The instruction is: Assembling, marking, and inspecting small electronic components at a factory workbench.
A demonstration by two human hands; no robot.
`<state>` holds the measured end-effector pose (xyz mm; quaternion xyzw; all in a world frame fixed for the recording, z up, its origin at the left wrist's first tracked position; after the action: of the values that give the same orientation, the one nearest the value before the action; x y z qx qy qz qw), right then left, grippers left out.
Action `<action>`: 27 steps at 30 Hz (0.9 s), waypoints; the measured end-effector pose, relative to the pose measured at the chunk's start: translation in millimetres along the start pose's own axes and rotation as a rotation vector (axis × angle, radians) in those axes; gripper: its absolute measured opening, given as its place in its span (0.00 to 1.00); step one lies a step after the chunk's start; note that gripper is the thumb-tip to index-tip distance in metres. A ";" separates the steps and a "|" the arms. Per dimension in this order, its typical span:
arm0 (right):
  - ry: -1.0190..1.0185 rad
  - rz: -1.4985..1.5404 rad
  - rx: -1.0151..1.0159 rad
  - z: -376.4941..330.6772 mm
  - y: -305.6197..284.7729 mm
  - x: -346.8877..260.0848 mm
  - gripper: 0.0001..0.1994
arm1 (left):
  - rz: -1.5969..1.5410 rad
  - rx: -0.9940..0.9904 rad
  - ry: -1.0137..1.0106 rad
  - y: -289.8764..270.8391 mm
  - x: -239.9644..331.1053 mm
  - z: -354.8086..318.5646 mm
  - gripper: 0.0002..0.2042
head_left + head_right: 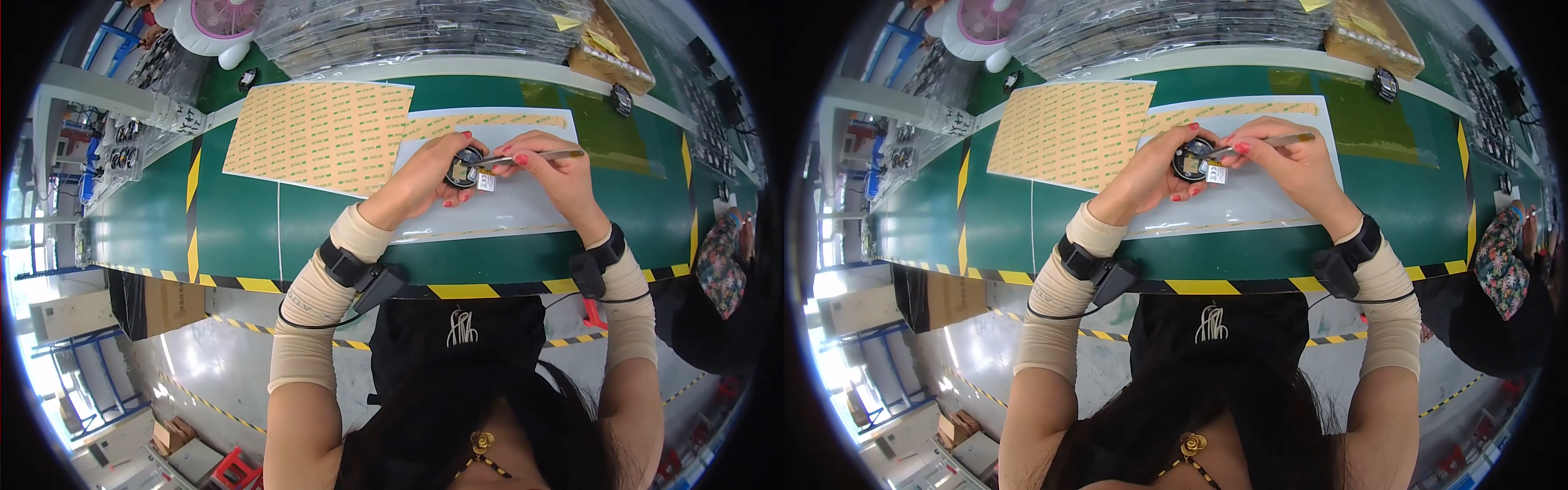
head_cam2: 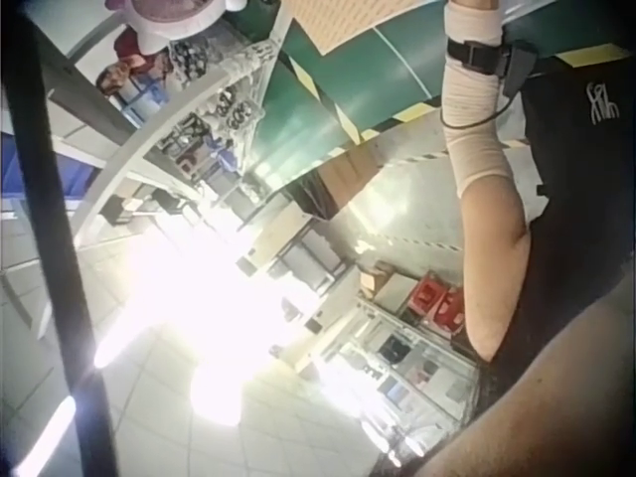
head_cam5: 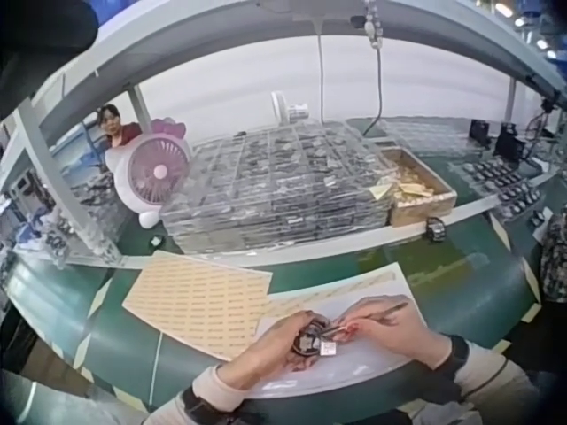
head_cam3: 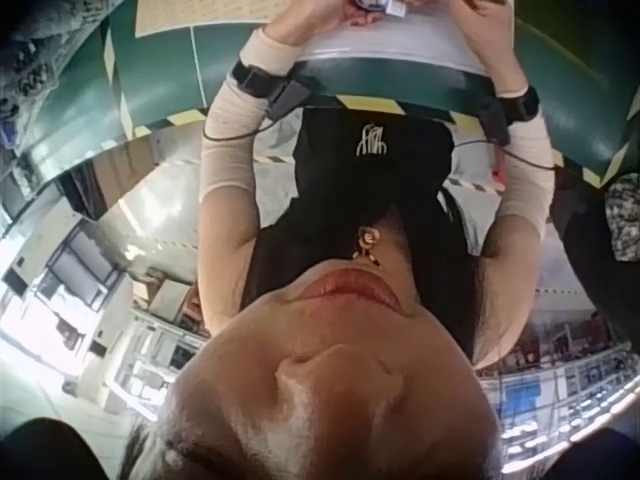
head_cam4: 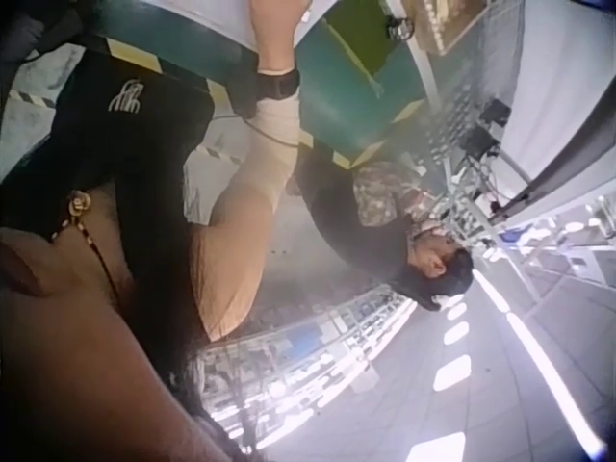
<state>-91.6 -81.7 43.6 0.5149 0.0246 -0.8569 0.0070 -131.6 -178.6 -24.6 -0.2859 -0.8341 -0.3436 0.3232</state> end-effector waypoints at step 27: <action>0.009 0.002 0.089 1.9 -9.6 6.1 0.10 | -0.080 0.016 0.048 -1.6 5.9 -3.9 0.19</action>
<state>-96.5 -72.1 39.5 0.5185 -0.0138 -0.8548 -0.0151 -135.1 -181.0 -18.8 -0.2415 -0.8397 -0.3561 0.3313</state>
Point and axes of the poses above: each hand's wrist, its own z-axis towards the middle knuckle, its own y-axis out of the palm, x = y × z, the point moved 10 cm from there along z, towards the middle knuckle, and after that the axes turned 12 degrees about -y, right-handed, at the moved point
